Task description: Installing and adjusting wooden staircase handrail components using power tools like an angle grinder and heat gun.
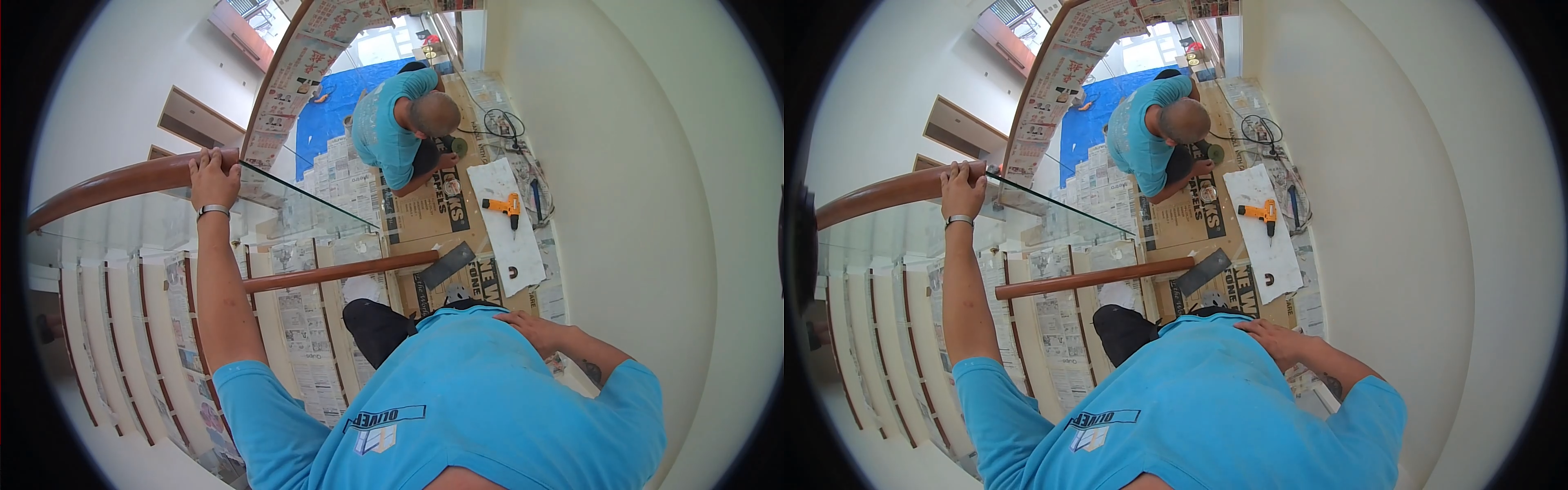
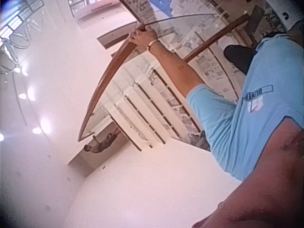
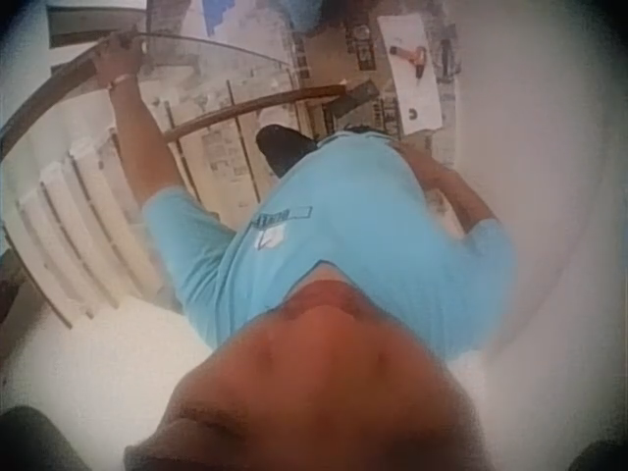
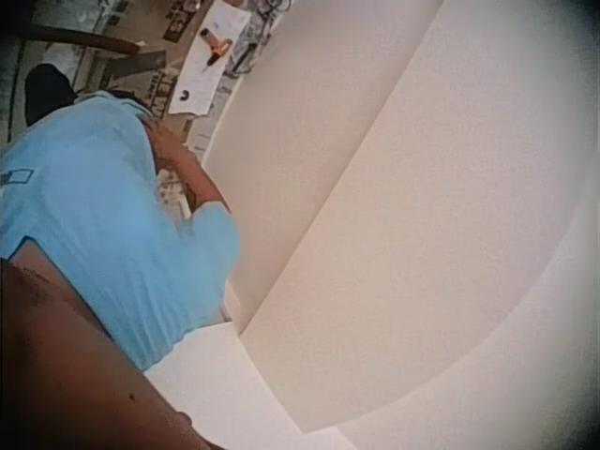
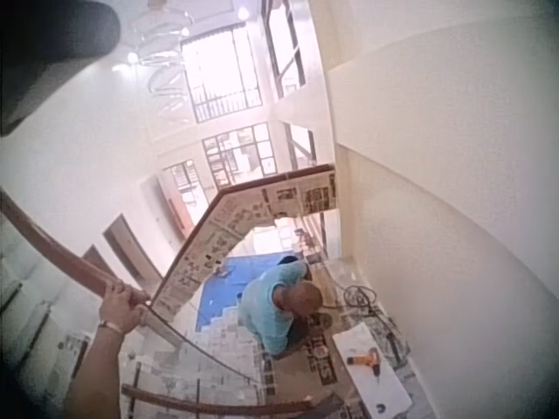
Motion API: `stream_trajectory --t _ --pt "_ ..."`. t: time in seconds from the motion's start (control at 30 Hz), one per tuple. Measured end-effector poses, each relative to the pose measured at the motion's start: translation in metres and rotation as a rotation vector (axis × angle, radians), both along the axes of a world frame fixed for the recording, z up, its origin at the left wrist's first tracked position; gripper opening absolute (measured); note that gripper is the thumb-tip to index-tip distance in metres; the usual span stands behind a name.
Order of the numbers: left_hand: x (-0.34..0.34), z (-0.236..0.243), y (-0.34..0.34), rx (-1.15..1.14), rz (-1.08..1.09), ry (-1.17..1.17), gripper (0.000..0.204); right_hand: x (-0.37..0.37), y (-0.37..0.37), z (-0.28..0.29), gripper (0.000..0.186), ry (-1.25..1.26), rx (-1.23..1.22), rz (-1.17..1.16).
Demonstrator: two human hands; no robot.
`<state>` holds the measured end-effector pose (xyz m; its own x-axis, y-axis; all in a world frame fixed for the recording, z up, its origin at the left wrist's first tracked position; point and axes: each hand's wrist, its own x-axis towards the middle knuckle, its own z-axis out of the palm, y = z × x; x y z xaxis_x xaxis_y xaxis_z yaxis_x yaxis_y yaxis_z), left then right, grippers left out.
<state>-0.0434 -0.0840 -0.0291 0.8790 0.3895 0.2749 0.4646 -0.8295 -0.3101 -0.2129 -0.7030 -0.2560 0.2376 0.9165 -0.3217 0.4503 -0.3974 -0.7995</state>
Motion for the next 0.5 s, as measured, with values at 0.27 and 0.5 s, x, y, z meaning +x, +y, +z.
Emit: stream_trajectory --t 0.27,0.5 --pt "0.0008 -0.0003 -0.0012 0.001 0.014 0.016 0.063 -0.0002 0.0004 -0.0002 0.113 0.002 0.015 -0.003" --pt "0.0010 -0.0012 -0.0013 0.026 0.001 0.023 0.063 -0.0023 -0.0011 -0.0061 0.111 0.004 -0.004 -0.012"
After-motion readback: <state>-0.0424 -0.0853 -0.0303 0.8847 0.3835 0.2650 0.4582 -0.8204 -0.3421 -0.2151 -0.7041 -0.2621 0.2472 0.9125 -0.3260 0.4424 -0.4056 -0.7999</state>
